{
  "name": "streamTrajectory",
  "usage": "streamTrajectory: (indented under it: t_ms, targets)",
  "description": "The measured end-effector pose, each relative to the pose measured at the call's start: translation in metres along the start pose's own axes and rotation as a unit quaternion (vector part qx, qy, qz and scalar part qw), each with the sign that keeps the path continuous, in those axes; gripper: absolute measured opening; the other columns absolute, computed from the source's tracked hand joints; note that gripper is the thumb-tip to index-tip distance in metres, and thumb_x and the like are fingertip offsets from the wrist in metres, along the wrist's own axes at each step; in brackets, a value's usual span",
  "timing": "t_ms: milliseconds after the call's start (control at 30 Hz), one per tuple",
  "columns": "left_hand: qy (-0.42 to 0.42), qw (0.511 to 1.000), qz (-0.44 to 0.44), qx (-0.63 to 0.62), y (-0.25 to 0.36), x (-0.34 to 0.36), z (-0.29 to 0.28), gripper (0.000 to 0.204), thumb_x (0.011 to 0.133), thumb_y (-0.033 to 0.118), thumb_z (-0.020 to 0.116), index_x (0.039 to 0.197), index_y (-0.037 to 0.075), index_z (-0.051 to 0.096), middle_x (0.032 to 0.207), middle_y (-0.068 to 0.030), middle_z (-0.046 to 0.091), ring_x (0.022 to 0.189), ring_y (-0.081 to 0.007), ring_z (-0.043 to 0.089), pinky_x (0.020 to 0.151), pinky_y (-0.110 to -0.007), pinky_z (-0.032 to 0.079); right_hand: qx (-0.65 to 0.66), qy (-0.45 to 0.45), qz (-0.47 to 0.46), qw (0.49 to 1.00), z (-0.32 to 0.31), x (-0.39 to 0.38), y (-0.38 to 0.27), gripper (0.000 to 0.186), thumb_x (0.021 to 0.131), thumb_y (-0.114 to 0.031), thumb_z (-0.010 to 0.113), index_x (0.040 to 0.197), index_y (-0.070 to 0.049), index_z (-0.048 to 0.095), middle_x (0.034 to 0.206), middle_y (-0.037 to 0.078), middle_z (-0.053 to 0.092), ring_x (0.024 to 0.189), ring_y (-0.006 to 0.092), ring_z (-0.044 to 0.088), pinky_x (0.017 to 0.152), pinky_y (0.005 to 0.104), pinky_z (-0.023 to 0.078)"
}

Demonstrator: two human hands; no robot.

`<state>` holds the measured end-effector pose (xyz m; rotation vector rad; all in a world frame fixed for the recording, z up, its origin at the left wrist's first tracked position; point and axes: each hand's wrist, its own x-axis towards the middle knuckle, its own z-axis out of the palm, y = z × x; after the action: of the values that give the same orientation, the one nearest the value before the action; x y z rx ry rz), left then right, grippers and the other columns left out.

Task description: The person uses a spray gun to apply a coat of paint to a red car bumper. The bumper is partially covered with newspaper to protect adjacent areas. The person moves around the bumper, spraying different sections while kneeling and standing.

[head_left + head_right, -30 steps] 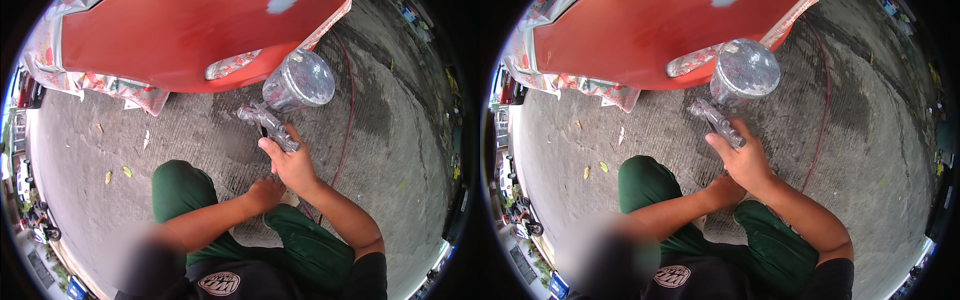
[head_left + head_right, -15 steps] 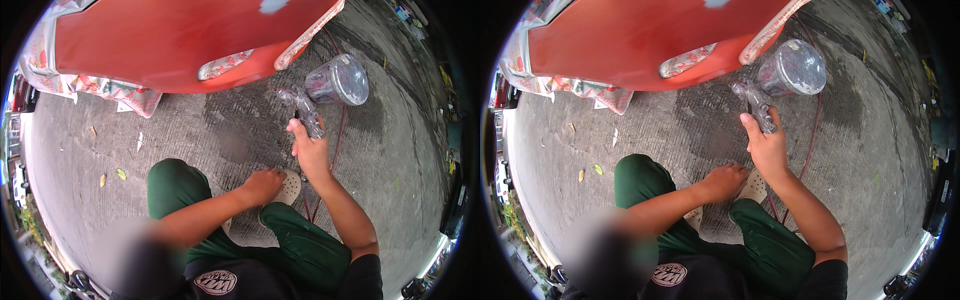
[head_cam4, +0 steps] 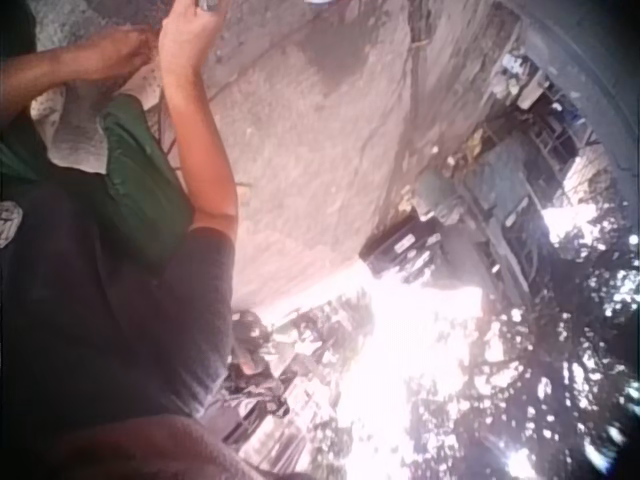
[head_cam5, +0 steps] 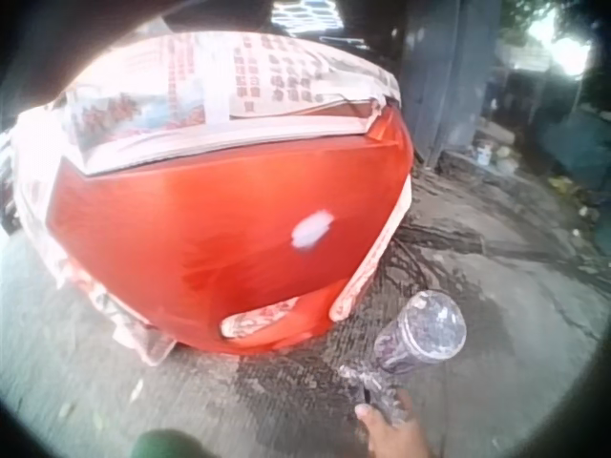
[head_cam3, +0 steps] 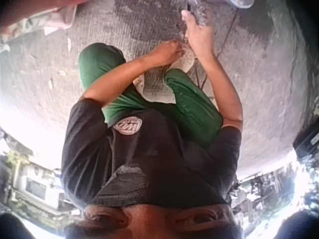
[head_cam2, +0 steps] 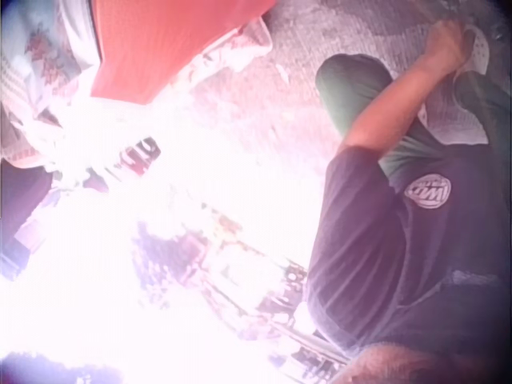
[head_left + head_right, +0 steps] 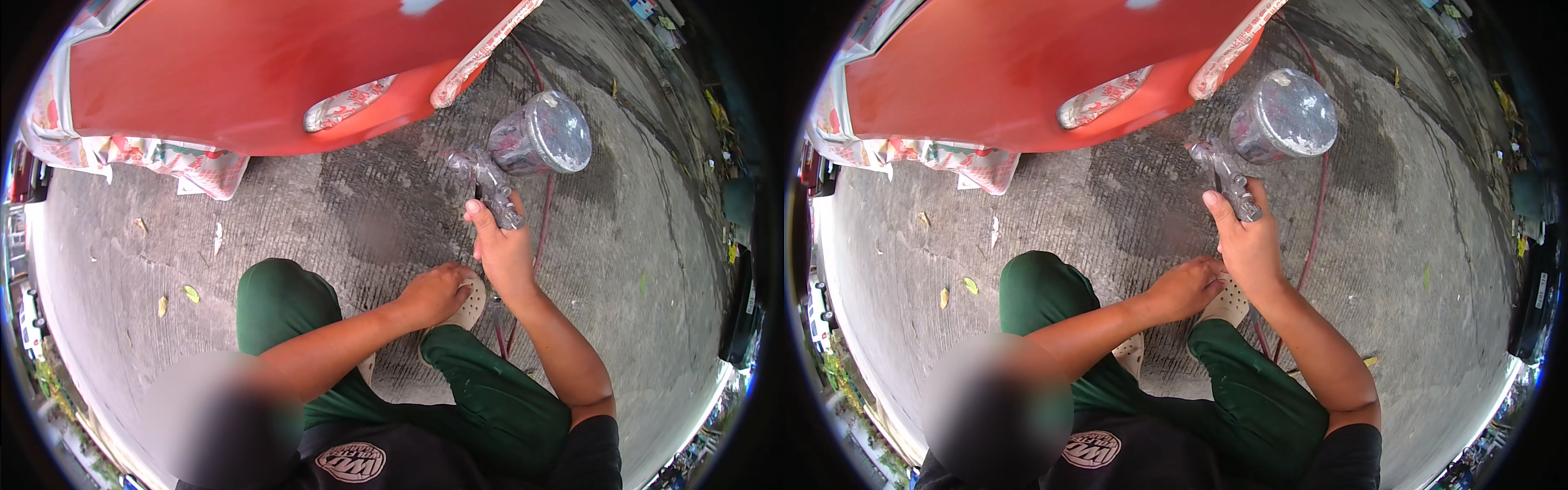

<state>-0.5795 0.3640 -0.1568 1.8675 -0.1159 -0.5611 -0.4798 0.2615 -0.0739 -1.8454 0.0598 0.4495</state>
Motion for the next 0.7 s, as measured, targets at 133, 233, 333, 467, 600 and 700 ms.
streamTrajectory:
  t_ms: [133,233,333,467,600,700]
  targets:
    - [-0.001,1.000,-0.004,-0.015,0.003,-0.001,0.002,0.032,0.098,0.019,0.061,0.121,-0.002,0.066,0.119,-0.0246,0.067,0.116,-0.0416,0.064,0.101,-0.048,0.051,0.000,0.042,-0.020,0.999,-0.006,0.000,0.004,0.041,0.101,-0.038,0.070,0.117,-0.003,0.057,0.082,0.002,0.063,0.056,0.0072,0.052,0.049,0.0255,0.045]
    - [-0.003,1.000,0.001,-0.005,0.001,-0.001,0.006,0.032,0.099,0.020,0.061,0.122,-0.002,0.066,0.122,-0.0234,0.067,0.117,-0.0410,0.064,0.102,-0.047,0.051,-0.006,0.047,-0.015,0.999,-0.010,0.002,0.005,0.041,0.101,-0.037,0.070,0.118,-0.002,0.057,0.086,0.003,0.065,0.055,0.0076,0.053,0.049,0.0250,0.046]
    - [-0.002,1.000,0.004,-0.001,0.000,-0.003,0.007,0.033,0.099,0.020,0.061,0.123,-0.002,0.066,0.125,-0.0232,0.066,0.117,-0.0407,0.064,0.102,-0.047,0.051,0.010,0.023,-0.011,1.000,-0.015,0.005,0.007,0.041,0.101,-0.036,0.071,0.119,-0.002,0.058,0.089,0.004,0.068,0.054,0.0074,0.054,0.047,0.0239,0.045]
    - [0.003,0.999,0.012,0.029,-0.005,-0.006,0.006,0.034,0.099,0.020,0.061,0.124,-0.002,0.065,0.127,-0.0227,0.066,0.117,-0.0407,0.064,0.102,-0.048,0.051,0.032,-0.002,0.002,0.999,-0.014,0.004,0.005,0.041,0.100,-0.036,0.071,0.118,-0.001,0.058,0.090,0.006,0.069,0.053,0.0069,0.053,0.046,0.0231,0.044]
    - [-0.015,0.999,-0.001,0.053,0.002,-0.006,0.001,0.034,0.099,0.020,0.061,0.126,0.000,0.065,0.128,-0.0219,0.065,0.118,-0.0405,0.063,0.101,-0.048,0.052,0.035,0.022,-0.016,0.999,-0.017,0.008,0.015,0.039,0.100,-0.035,0.072,0.115,-0.002,0.058,0.090,0.006,0.069,0.053,0.0065,0.052,0.046,0.0232,0.043]
    - [-0.025,0.997,0.000,0.067,0.004,-0.008,0.001,0.035,0.099,0.020,0.061,0.127,0.001,0.065,0.129,-0.0212,0.064,0.118,-0.0398,0.064,0.100,-0.048,0.052,0.024,0.042,-0.026,0.998,-0.019,0.008,0.017,0.039,0.100,-0.036,0.072,0.113,-0.002,0.058,0.090,0.006,0.069,0.053,0.0066,0.053,0.046,0.0234,0.044]
